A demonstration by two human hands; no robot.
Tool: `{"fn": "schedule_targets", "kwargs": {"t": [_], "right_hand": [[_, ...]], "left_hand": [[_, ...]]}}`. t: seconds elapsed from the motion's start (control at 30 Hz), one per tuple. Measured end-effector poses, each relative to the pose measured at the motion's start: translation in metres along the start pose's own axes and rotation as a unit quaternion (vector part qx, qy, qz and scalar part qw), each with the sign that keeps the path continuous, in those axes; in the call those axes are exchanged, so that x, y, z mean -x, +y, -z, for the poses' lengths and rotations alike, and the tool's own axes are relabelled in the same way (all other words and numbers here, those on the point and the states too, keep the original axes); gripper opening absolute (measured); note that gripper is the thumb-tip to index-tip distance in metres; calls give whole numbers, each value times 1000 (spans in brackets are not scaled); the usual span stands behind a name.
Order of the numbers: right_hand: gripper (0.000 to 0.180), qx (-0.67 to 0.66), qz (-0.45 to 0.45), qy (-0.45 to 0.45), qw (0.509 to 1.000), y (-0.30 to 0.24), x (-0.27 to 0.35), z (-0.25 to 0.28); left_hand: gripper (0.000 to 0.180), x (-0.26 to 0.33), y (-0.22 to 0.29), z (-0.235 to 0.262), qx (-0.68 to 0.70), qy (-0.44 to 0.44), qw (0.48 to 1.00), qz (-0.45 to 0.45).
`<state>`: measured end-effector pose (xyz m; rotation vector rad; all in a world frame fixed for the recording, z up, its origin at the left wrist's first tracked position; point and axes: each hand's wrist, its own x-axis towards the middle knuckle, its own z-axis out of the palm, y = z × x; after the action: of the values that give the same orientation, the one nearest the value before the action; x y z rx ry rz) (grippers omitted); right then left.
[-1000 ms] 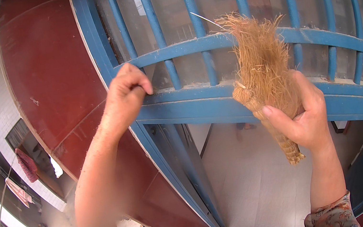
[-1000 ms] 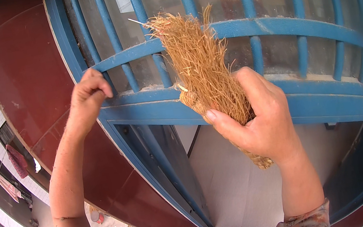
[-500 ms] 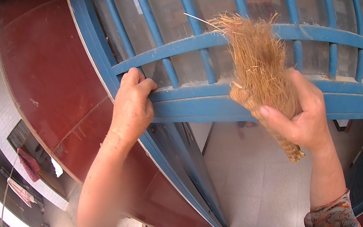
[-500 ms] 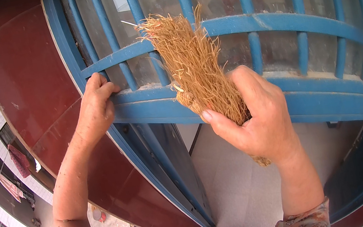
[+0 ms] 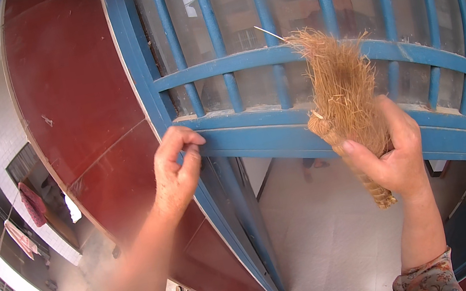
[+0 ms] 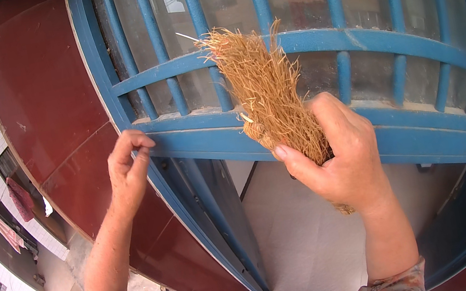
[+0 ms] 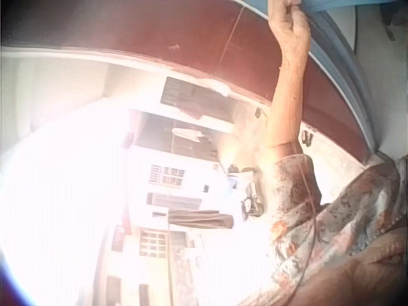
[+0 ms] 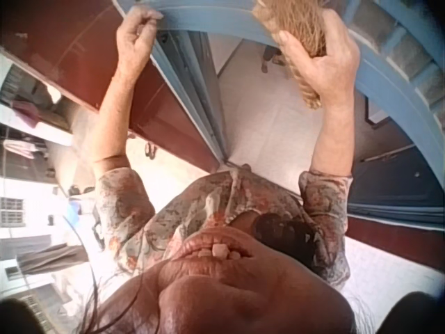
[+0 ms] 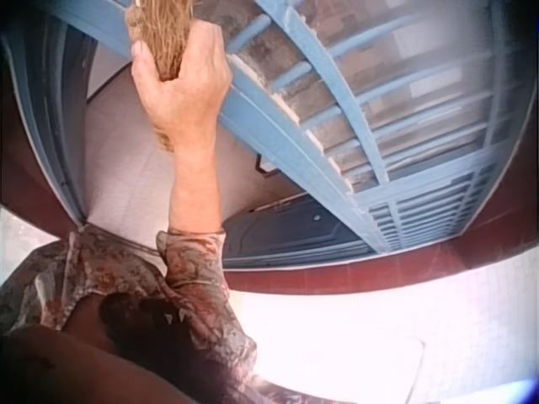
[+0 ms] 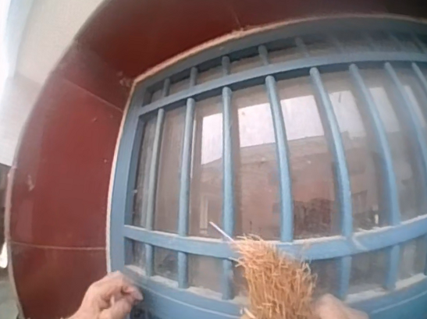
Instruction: The person uses a long wire and a handheld straw brush tool to fix, clear, or tie parts of a blue security gate structure above a doorway.
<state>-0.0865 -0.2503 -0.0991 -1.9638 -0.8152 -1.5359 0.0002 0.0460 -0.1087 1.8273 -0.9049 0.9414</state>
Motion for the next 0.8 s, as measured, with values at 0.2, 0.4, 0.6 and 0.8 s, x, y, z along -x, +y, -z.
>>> {"fn": "schedule_targets", "kwargs": {"t": [0.2,0.4,0.6,0.8], "right_hand": [[30,-71,-31,-30,997,-4,8,-12],[32,-113,-42,-165,979,-27,23,-35],[32,-155,-67,-187,968,-20,14,-33],[34,209,112,-177,955,-28,-49,-17]], "left_hand": [[70,49,39,-61,247,-198,947,47],[68,67,48,-98,501,-100,854,102],[44,83,34,-82,530,27,821,213],[30,91,-15,-33,299,97,928,200]]}}
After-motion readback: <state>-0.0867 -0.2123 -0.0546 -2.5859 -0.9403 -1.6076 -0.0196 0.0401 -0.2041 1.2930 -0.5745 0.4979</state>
